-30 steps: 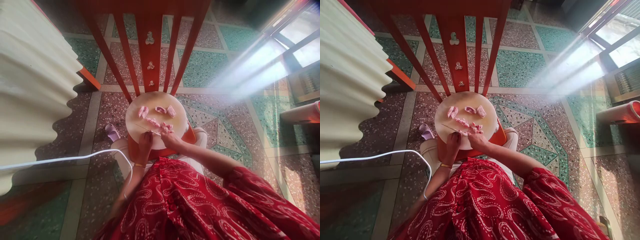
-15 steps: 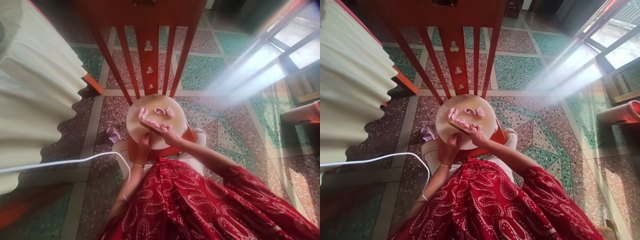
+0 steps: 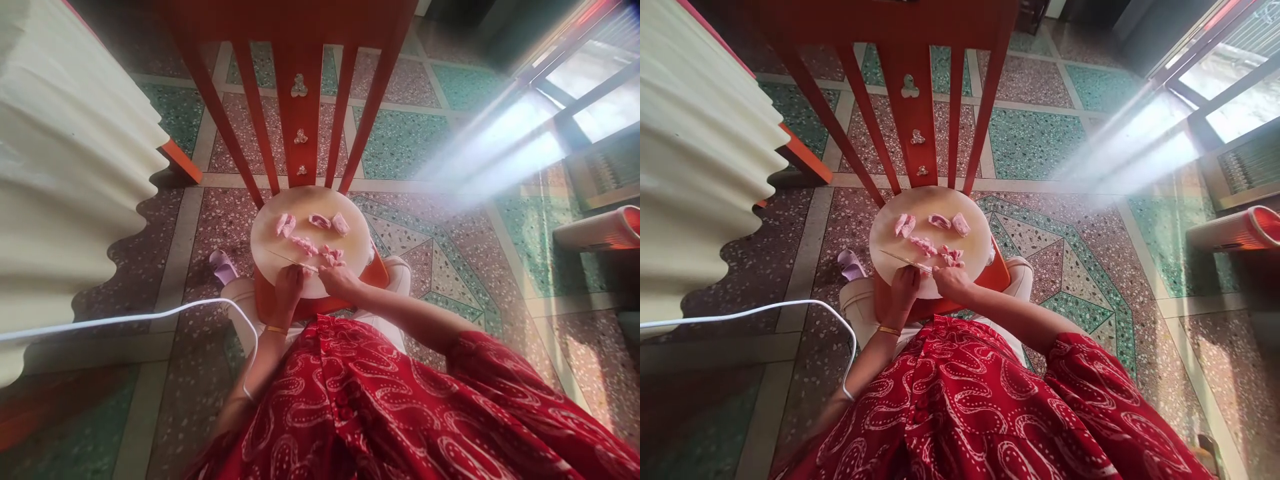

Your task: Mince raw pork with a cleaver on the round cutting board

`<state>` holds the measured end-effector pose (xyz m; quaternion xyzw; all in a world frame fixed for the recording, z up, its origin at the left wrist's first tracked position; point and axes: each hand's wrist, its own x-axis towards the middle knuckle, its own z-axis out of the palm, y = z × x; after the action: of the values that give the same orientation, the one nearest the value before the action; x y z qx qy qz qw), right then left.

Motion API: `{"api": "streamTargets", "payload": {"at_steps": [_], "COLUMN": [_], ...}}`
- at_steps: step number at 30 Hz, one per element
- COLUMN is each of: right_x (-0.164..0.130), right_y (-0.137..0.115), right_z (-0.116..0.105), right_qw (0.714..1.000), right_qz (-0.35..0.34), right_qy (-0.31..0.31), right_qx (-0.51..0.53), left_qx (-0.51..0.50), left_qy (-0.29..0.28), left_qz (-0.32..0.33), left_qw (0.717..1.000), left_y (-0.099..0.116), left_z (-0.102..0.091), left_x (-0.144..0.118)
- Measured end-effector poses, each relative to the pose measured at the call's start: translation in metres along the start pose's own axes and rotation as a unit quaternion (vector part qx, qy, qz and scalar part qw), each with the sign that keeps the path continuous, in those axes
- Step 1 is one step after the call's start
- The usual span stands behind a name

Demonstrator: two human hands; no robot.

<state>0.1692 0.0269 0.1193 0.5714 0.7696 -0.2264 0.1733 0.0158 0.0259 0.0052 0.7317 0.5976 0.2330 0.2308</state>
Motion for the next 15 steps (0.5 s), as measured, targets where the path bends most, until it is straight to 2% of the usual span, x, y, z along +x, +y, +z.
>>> {"api": "streamTargets", "payload": {"at_steps": [4,10,15], "right_x": [0.013,-0.001,0.023], "right_y": [-0.003,0.022,0.0], "right_z": [-0.006,0.006,0.001], "right_qw": [1.0,0.998,1.0], "right_qz": [-0.007,-0.004,-0.023], "right_qy": [-0.017,-0.049,-0.014], "right_qx": [0.019,-0.029,-0.011], "left_qx": [-0.014,-0.036,-0.038], "left_qy": [-0.006,-0.008,-0.01], "left_qz": [0.006,-0.001,0.002], "left_qw": [1.0,0.999,0.999], "left_y": [0.002,0.005,0.01], "left_z": [-0.008,-0.014,-0.015], "left_x": [-0.008,-0.014,-0.009]}}
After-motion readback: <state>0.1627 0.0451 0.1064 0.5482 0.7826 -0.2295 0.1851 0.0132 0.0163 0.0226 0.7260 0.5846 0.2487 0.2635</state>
